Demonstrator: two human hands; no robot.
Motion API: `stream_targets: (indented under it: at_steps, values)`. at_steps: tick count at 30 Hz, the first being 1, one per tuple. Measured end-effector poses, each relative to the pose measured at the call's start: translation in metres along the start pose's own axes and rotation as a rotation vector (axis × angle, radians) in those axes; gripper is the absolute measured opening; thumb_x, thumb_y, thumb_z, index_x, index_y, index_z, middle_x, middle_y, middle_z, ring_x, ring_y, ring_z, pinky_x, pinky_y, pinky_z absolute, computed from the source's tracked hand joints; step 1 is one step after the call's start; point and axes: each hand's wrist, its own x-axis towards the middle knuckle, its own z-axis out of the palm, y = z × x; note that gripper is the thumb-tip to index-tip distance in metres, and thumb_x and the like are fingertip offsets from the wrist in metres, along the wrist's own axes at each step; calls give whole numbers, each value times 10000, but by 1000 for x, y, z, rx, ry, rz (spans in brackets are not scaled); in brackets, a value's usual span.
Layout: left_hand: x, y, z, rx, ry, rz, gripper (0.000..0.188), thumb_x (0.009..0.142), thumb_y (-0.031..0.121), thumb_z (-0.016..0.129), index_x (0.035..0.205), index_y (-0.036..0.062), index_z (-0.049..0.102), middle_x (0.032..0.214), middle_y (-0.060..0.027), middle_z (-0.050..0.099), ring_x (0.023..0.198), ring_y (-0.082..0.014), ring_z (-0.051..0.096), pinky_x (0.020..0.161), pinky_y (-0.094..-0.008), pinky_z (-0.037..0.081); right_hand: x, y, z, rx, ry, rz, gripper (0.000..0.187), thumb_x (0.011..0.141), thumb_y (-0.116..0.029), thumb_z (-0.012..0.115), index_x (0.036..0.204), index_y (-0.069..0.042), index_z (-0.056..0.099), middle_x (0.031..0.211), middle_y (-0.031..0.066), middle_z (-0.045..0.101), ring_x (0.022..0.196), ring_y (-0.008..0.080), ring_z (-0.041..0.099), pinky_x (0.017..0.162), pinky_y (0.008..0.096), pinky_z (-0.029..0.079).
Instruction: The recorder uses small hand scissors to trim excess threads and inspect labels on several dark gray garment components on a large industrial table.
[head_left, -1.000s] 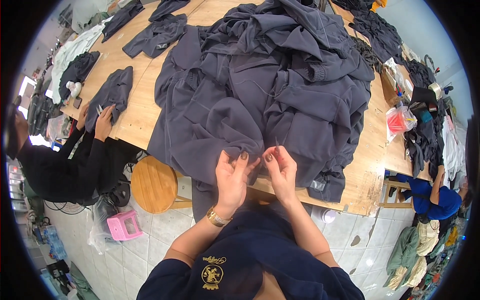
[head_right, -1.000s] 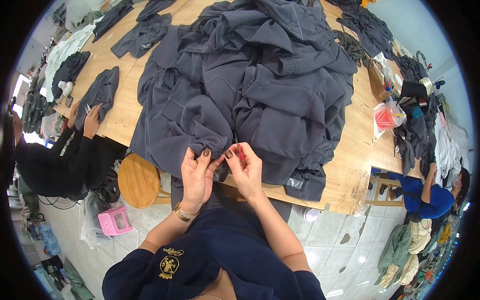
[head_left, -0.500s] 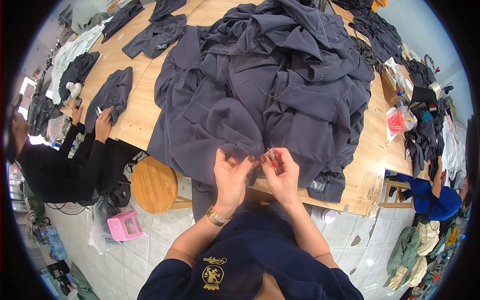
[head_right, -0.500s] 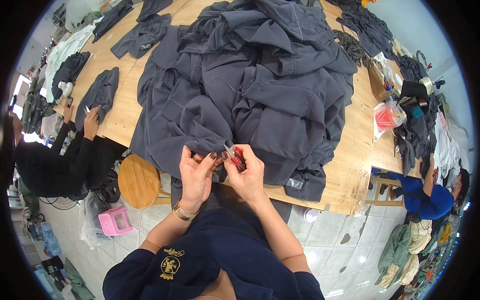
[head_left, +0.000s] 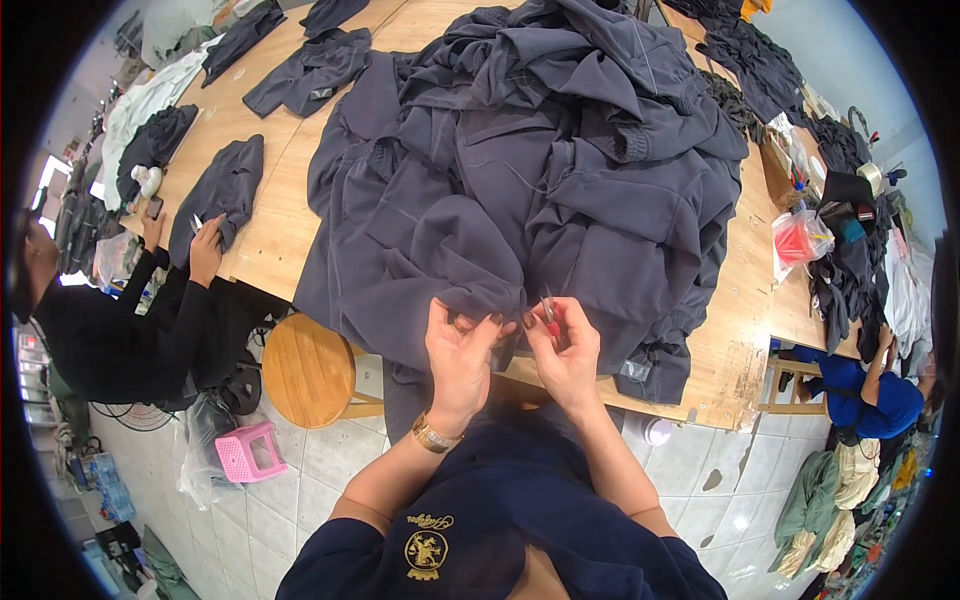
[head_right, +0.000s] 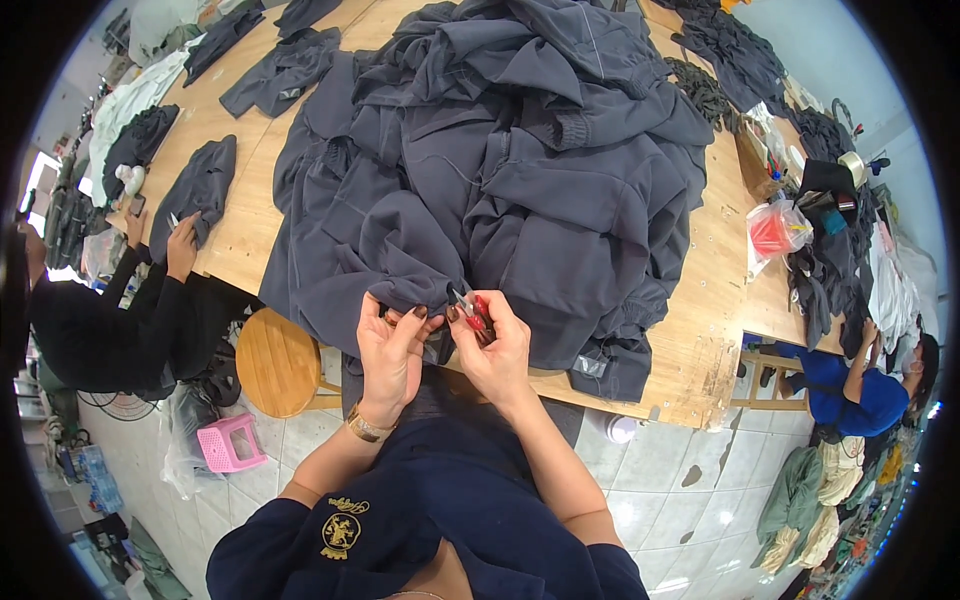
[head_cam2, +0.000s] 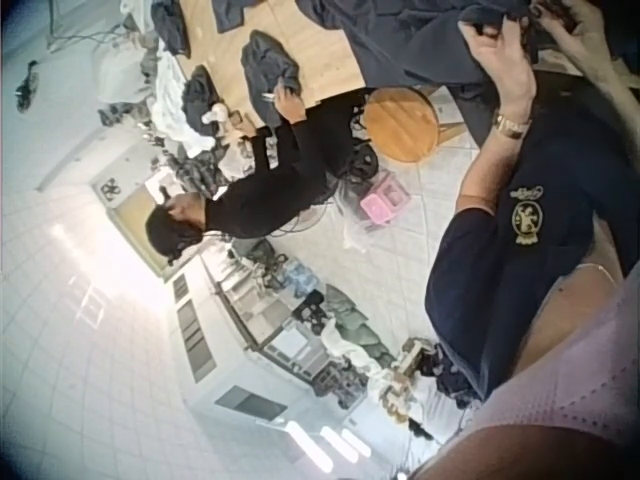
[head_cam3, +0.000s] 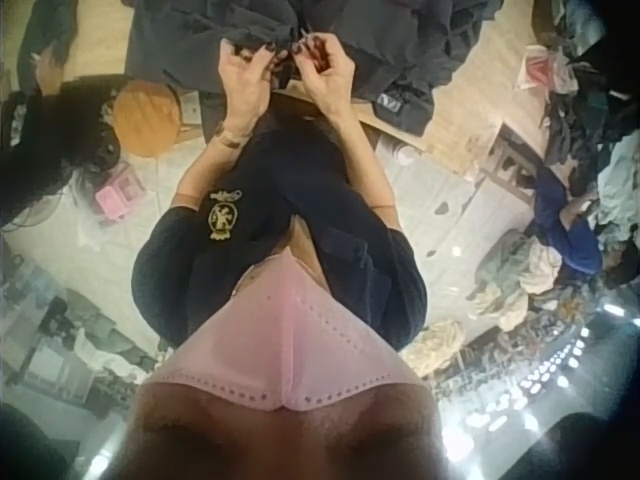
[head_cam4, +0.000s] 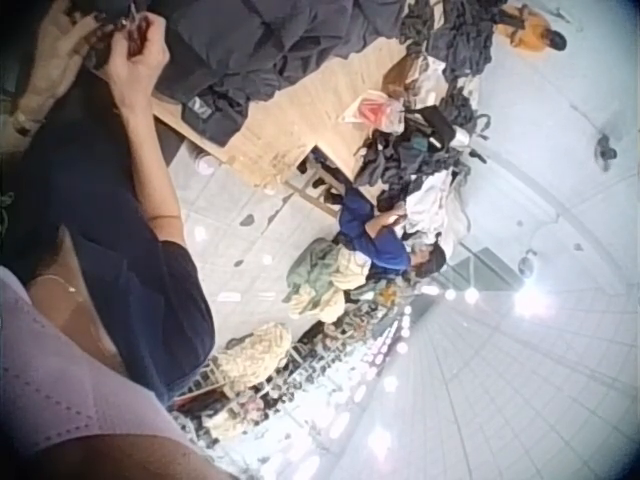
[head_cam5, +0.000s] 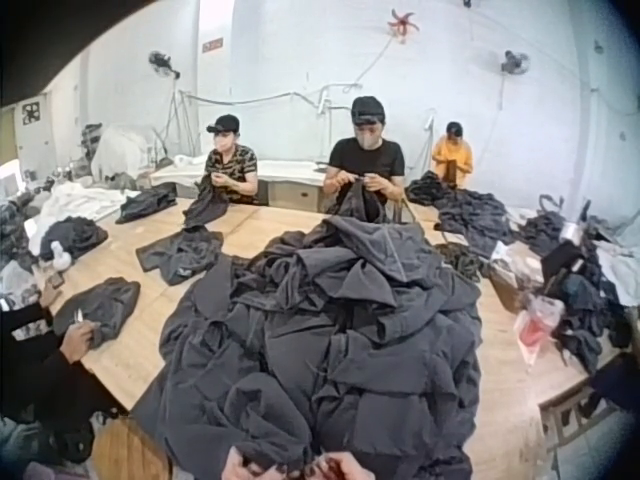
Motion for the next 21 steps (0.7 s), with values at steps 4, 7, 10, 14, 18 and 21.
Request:
stream_targets:
  at_steps: [4,7,10,14,18,21]
  values:
    - [-1,1,0,-6,-7,7,293,854,-58,562,1092,41,422,1033,-79,590,932,-134,596,818,-321,527,0,-3,0,27,-19,-9,151,794,-61,660,891,0,562,633,-2,534,559,34,457,513,198,376]
    - [-1,3,1,-38,-14,8,270,863,-56,548,1089,35,431,1033,-85,587,929,-143,598,823,-328,529,0,-1,-2,-20,-9,-69,191,779,-82,680,904,3,563,666,36,554,560,85,509,519,223,406]
    - [-1,4,4,-63,3,10,235,889,-21,513,1108,20,438,1013,-103,603,926,-176,614,838,-343,524,0,-1,-5,-271,-12,-210,222,745,-103,709,886,0,572,702,96,561,553,213,560,514,282,442]
    - [-2,5,5,-61,24,-8,236,896,-1,519,1116,23,437,1024,-104,600,936,-182,612,850,-348,519,-1,2,-7,-380,-31,-288,193,741,-103,706,853,-16,575,713,95,576,560,238,576,496,310,443]
    - [-2,7,7,-111,46,-24,212,885,-34,528,1069,26,440,1004,-93,590,905,-162,601,818,-337,522,0,-2,-4,-429,-45,-329,189,737,-114,703,848,-26,580,712,91,581,565,245,589,495,313,447]
    - [-3,4,3,-98,28,-9,236,893,-9,526,1104,28,428,1017,-99,596,929,-174,603,847,-338,501,0,0,-3,-447,-48,-331,182,736,-121,700,847,-36,583,714,86,584,566,242,596,492,315,448]
